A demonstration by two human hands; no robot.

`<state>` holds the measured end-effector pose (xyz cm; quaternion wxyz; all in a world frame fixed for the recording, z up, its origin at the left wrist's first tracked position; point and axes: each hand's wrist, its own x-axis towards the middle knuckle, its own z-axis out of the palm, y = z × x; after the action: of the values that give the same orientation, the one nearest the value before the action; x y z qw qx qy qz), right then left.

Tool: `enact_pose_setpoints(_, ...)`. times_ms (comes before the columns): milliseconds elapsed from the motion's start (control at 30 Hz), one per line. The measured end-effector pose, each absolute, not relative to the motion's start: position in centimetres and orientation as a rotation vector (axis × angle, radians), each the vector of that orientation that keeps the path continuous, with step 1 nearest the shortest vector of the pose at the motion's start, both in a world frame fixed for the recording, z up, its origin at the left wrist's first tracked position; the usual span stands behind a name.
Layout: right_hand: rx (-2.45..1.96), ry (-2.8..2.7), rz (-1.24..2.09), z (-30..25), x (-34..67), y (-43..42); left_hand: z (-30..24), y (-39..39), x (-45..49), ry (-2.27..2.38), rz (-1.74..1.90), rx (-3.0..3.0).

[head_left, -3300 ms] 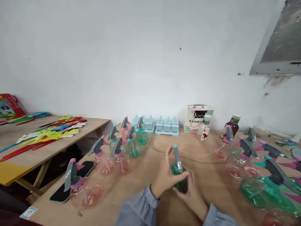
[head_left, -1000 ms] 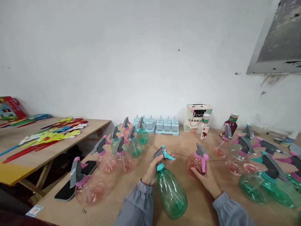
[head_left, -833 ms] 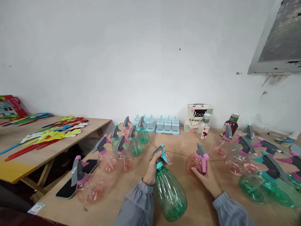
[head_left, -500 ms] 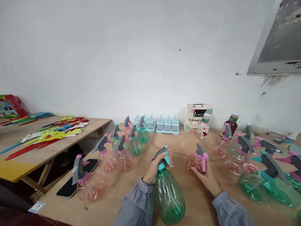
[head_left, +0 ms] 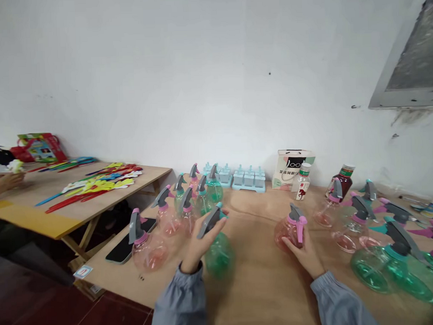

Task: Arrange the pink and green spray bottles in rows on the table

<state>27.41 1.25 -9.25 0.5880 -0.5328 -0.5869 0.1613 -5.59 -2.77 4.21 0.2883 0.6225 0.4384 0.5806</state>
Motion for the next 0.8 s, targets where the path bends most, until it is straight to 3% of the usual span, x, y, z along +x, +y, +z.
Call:
enact_pose_setpoints(333, -1.213, -1.354, 0.437, -8.2, 27.0, 0.9, 1.7, -5.0, -12.3, 1.552, 1.937, 1.583)
enact_pose_setpoints(533, -1.208, -1.345, 0.388, -8.5, 27.2, 1.1, -2.8, -4.7, -13.1, 1.826, 2.388, 1.597)
enact_pose_setpoints(800, -1.191, -1.35, 0.353, -9.3, 26.9, 1.0, -5.2, -3.8, -12.9, 2.133, 2.366, 1.585)
